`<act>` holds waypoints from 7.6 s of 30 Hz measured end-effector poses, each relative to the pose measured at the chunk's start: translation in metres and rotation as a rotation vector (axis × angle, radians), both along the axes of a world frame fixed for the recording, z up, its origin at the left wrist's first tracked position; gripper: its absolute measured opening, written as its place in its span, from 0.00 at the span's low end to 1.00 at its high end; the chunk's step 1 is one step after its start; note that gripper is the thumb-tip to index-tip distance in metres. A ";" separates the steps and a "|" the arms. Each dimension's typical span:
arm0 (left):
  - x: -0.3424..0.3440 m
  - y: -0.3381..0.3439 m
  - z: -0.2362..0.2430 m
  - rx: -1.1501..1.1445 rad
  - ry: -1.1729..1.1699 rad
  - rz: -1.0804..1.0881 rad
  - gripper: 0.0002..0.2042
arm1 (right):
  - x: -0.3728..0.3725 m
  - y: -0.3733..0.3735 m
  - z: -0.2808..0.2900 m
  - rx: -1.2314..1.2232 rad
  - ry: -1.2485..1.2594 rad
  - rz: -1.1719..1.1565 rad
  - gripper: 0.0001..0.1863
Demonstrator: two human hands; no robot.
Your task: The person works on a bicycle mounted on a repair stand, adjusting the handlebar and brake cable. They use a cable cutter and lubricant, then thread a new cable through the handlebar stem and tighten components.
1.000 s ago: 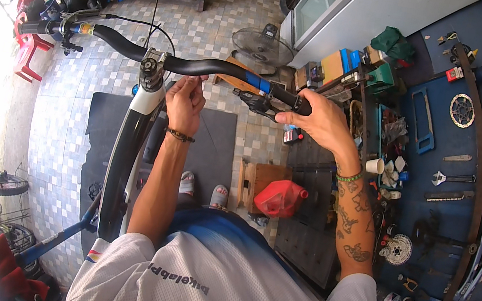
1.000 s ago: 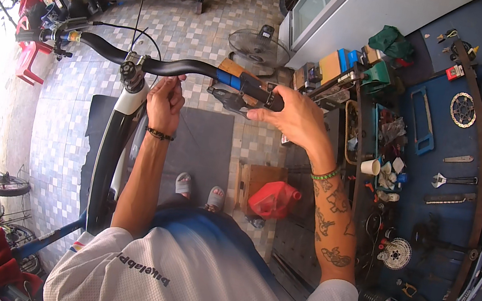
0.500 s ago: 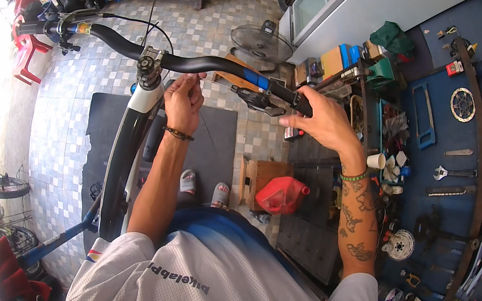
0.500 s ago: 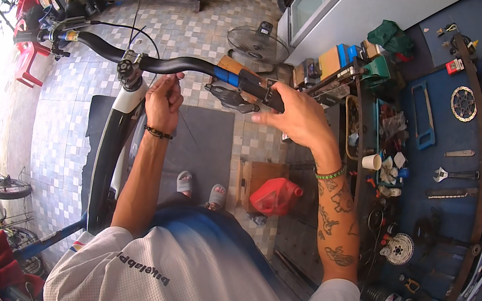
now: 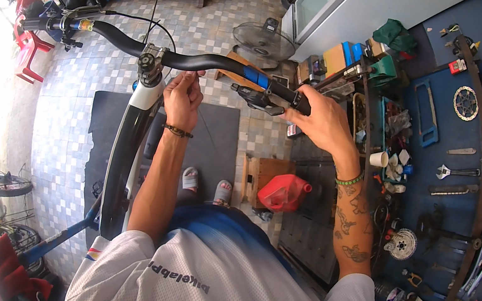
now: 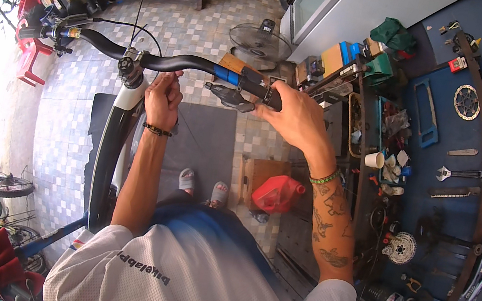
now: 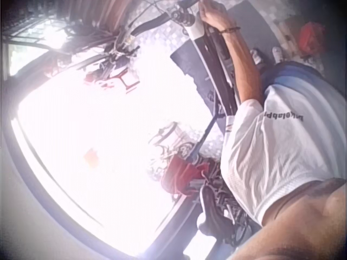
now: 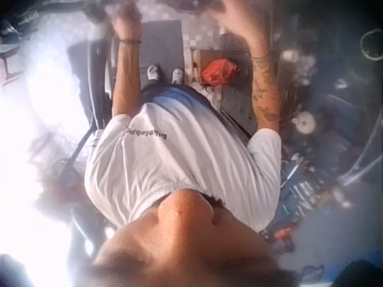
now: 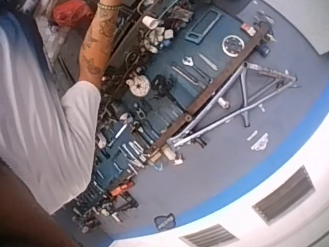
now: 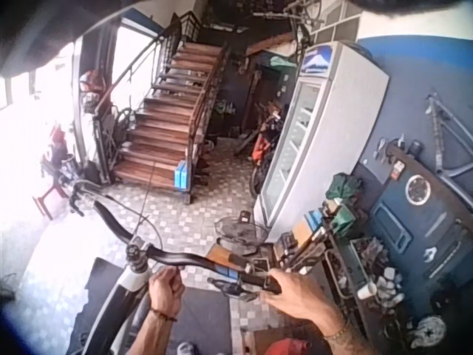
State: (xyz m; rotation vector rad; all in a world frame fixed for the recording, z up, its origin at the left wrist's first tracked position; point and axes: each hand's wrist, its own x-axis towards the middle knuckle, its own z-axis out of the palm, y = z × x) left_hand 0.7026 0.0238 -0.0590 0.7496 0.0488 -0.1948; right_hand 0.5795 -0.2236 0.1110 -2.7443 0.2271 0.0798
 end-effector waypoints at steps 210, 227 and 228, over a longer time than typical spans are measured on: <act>-0.316 0.157 0.148 0.460 -0.216 0.320 0.31 | 0.180 0.042 0.045 0.482 -0.472 0.472 0.15; -0.182 0.143 0.313 1.686 -0.332 0.738 0.27 | 0.338 0.173 0.013 1.510 -0.330 0.785 0.14; -0.163 0.143 0.320 1.787 -0.375 0.682 0.26 | 0.316 0.165 0.022 1.552 -0.348 0.849 0.15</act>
